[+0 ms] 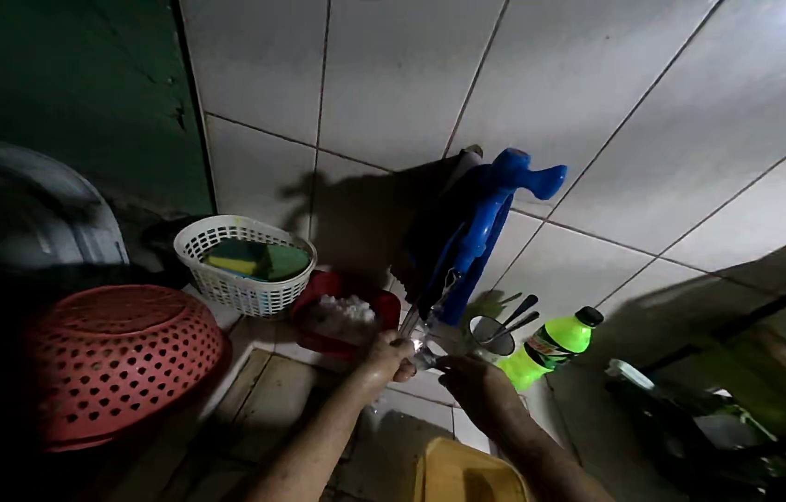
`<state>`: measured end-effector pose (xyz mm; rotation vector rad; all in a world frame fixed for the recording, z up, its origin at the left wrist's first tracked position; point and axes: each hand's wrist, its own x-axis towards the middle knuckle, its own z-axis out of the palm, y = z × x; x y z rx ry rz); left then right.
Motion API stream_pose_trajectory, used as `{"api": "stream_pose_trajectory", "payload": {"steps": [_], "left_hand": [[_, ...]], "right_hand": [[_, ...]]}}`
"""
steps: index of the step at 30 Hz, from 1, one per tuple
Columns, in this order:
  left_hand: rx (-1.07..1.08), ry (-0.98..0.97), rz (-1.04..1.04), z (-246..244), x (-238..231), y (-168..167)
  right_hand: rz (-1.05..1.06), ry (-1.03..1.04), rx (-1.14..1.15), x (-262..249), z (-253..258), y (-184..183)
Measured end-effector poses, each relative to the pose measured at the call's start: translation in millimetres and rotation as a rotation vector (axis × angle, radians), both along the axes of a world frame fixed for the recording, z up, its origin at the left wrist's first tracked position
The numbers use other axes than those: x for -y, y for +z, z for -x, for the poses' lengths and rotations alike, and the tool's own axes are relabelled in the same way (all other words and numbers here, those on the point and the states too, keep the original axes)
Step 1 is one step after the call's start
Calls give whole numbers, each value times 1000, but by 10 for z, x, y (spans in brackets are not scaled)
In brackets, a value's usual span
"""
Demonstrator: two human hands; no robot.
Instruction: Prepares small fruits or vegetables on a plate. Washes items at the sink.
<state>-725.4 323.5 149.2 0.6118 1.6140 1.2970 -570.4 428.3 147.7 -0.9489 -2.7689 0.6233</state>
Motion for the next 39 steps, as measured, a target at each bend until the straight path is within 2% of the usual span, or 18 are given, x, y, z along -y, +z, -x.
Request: {"api": "stream_pose_trajectory", "payload": {"steps": [5,7,9,13,16,18,20,23,25,26,29,31,33,36,39], "left_hand": [[-223,-42,6,109,27,-37],[-295,-7,-62,114,57,-63],[-305,84,-134,47,119,-112],[-27,123,-49,-255,411,-290],[-54,62,15,-420,601,-473],[-160,-10,25,-424,677,-552],[-185,-88,24,-416,762,-540],[-65,-161,50,-401,864,-383],[68,-157,25,-361,888,-336],[130,-143,-4,-340,890,-334],[267,-94,-71,-273,874,-366],[282,-47,-98,-245,879,-411],[260,-60,-94,-251,932,-458],[219,-112,-71,-294,1097,-519],[155,-132,2,-252,1363,-476]], "right_hand": [[725,-208,-164,170,194,-7],[911,-215,-274,226,243,-80],[1044,-248,-454,333,326,-155],[1145,-373,-884,584,558,-334],[1241,-372,-969,649,669,-462],[1205,-291,-910,611,664,-492],[1060,-256,-743,528,626,-452],[720,-311,-414,460,606,-344],[625,-348,-373,491,619,-329],[653,-354,-453,515,629,-354],[998,-292,-792,559,637,-413],[1057,-239,-800,547,608,-414],[951,-208,-624,458,559,-371],[623,-208,-263,390,537,-227],[441,-286,-88,329,577,-122]]}}
